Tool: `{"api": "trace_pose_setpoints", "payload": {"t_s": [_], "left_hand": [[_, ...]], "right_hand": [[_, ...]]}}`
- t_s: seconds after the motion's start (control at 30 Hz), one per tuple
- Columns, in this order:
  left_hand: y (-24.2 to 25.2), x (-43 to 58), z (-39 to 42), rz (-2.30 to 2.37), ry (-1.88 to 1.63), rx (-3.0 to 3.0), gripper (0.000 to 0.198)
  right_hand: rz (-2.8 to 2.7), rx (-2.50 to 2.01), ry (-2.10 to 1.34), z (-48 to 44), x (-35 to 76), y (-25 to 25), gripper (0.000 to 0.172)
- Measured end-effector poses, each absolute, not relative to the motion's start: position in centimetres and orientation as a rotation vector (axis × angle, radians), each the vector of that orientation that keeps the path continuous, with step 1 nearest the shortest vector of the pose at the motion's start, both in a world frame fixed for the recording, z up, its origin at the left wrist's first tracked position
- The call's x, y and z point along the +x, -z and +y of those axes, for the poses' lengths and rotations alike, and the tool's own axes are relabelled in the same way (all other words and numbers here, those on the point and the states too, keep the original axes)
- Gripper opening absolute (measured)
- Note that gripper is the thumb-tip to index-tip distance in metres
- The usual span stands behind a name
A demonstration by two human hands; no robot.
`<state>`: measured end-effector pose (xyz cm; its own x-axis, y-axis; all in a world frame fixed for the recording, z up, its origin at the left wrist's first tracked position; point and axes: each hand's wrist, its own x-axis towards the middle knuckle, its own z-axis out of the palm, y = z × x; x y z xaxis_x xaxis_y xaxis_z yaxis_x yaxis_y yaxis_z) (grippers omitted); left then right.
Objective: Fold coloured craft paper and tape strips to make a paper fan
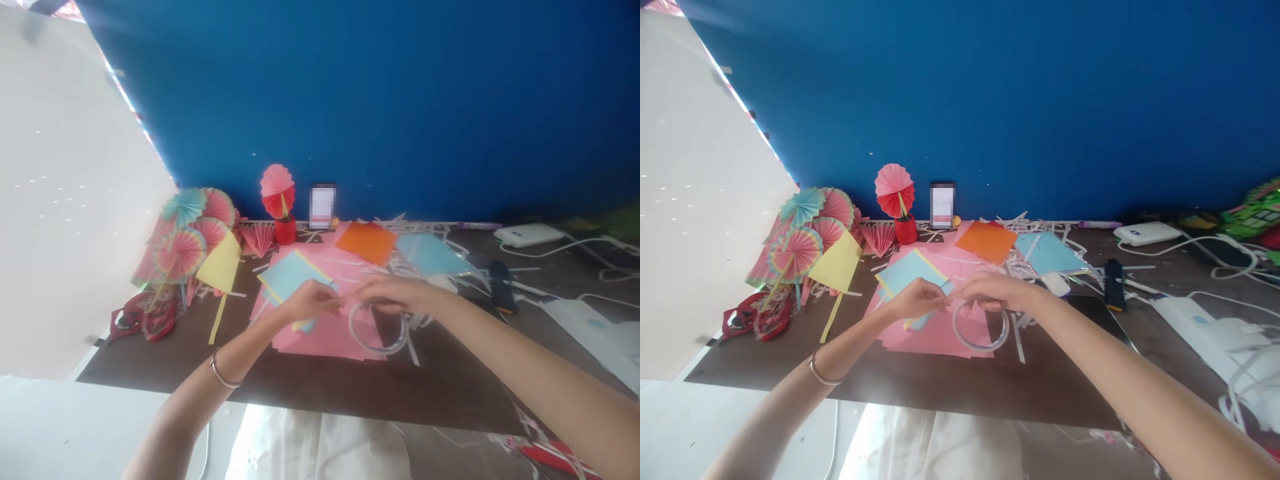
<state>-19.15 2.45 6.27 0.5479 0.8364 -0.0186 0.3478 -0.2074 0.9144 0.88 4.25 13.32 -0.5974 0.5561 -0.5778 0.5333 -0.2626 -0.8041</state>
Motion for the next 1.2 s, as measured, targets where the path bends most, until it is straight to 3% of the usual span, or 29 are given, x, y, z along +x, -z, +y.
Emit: {"api": "trace_pose_setpoints", "payload": {"t_s": [0.17, 0.43, 0.6, 0.77, 0.9, 1.2], "left_hand": [[-6.6, -20.6, 3.8, 0.830, -0.436, 1.329, 0.063], [-6.5, -22.1, 3.5, 0.784, -0.429, 1.438, 0.041], [-6.1, -22.0, 3.5, 0.910, -0.488, 1.895, 0.036], [-5.9, -22.6, 3.3, 1.048, -0.438, 2.214, 0.029], [-6.3, -22.3, 3.3, 0.986, -0.410, 2.108, 0.053], [-5.8, -19.6, 3.8, 0.966, -0.758, 1.921, 0.032]], "right_hand": [[-1.599, -1.371, -2.151, 4.4, 1.9, -12.8, 0.017], [-1.491, -1.420, -2.145, 4.4, 2.3, -12.5, 0.012], [-1.751, -1.418, -2.011, 4.1, 2.1, -12.4, 0.024], [-2.108, -1.429, -1.630, 4.0, 1.8, -11.8, 0.031], [-2.340, -1.334, -1.180, 3.5, 0.9, -11.5, 0.031], [-2.476, -1.303, -0.413, 2.5, 0.3, -9.8, 0.025]]}}
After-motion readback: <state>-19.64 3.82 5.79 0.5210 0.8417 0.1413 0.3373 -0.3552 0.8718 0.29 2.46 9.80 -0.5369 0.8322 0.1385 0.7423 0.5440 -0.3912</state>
